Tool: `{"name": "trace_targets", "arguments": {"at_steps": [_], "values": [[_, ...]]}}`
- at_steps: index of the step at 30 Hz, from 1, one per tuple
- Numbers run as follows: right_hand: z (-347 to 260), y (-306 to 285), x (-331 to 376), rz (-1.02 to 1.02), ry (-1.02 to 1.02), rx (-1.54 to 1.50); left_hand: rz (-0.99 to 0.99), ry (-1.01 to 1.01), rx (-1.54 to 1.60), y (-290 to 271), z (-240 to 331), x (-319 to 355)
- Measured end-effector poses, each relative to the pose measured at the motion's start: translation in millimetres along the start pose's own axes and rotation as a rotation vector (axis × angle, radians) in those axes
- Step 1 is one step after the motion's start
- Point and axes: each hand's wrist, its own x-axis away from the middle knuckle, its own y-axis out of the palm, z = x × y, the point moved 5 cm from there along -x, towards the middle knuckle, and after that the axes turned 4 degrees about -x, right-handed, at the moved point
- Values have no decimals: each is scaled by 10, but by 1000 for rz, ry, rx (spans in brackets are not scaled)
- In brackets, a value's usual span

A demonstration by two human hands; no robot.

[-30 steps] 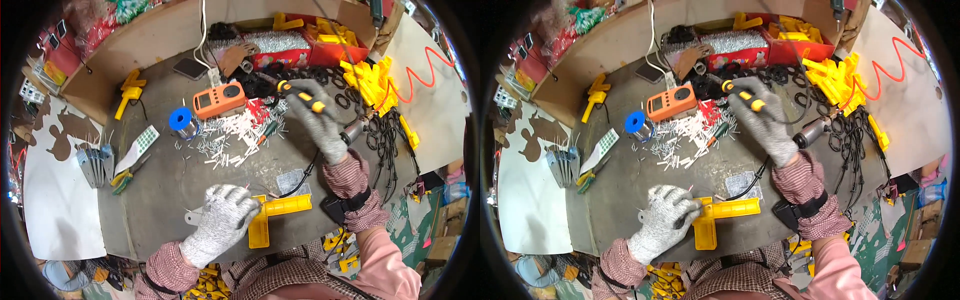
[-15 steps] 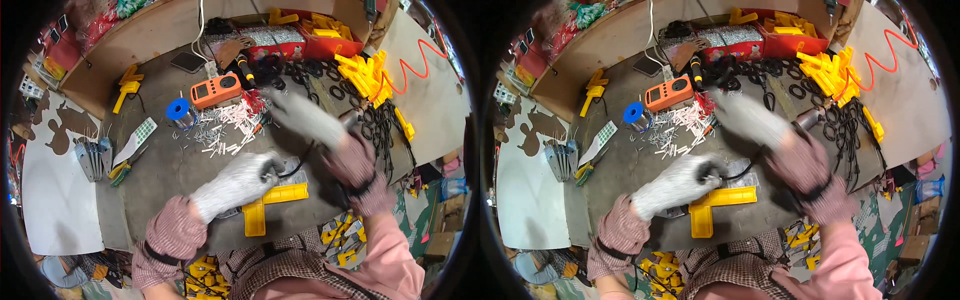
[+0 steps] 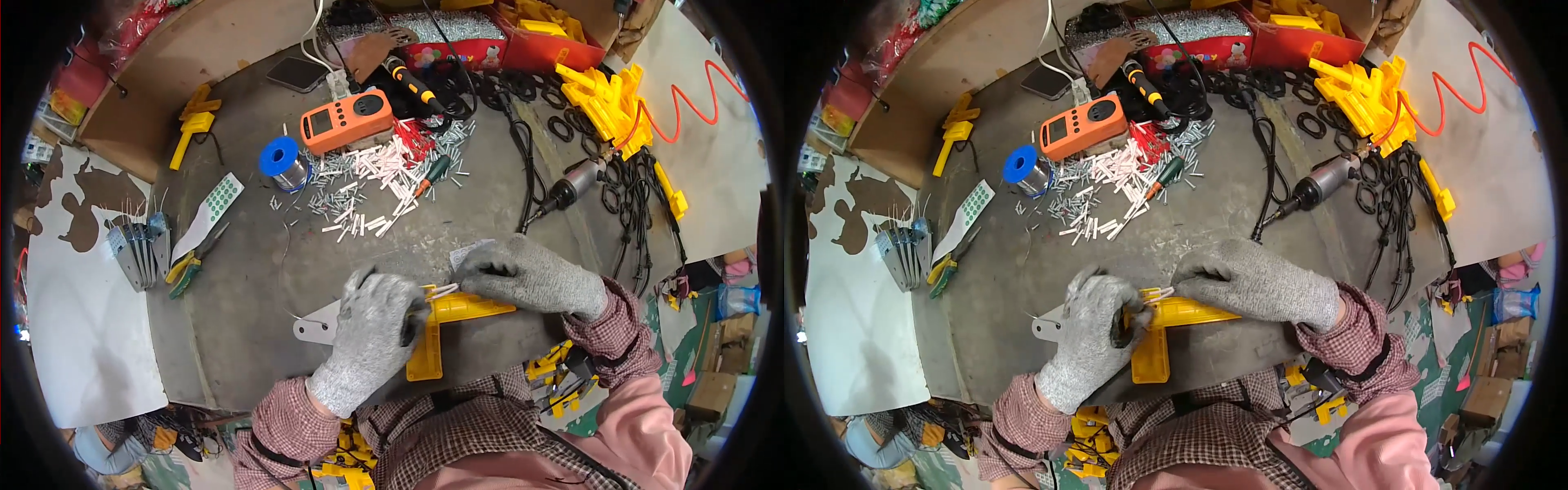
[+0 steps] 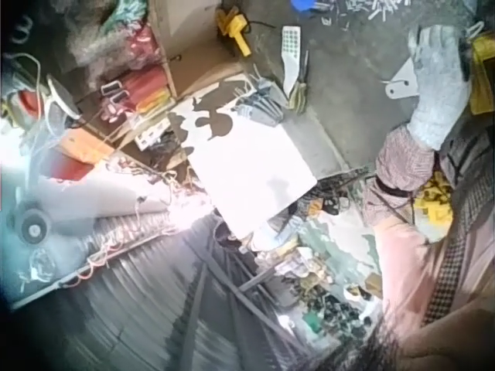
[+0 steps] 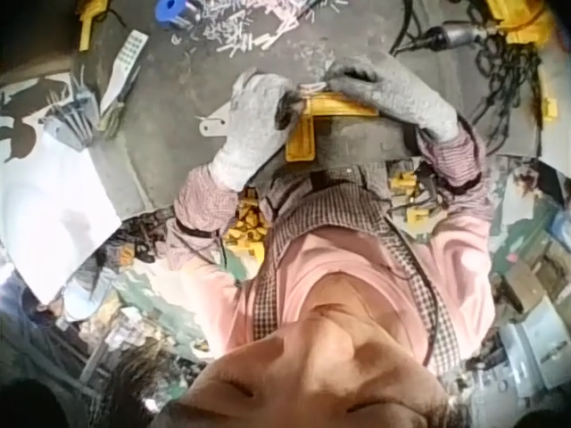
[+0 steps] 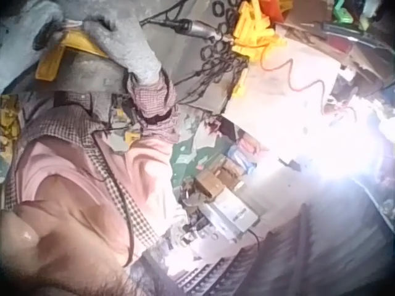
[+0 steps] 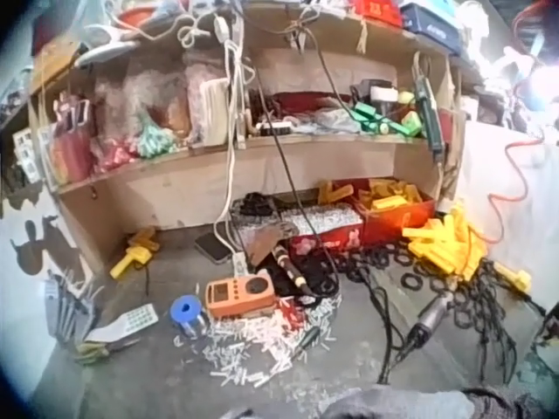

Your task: Assembling and soldering components into a yellow handheld device housing.

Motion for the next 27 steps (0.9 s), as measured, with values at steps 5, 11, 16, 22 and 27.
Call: {"name": "trace_targets", "arguments": {"at_steps": [5, 11, 16, 22, 27], "values": [[30, 111, -55, 117, 33, -45, 91, -44, -11, 88, -89, 175], [251, 187, -111, 55, 159, -397, 98, -62, 25, 80, -96, 176], [263, 248, -123, 176, 79, -266, 99, -12, -30, 92, -62, 188], [245, 236, -145, 171, 51, -213, 54, -79, -92, 101, -55, 177], [249, 249, -160, 108, 173, -201, 2, -80, -105, 140, -73, 210]]}}
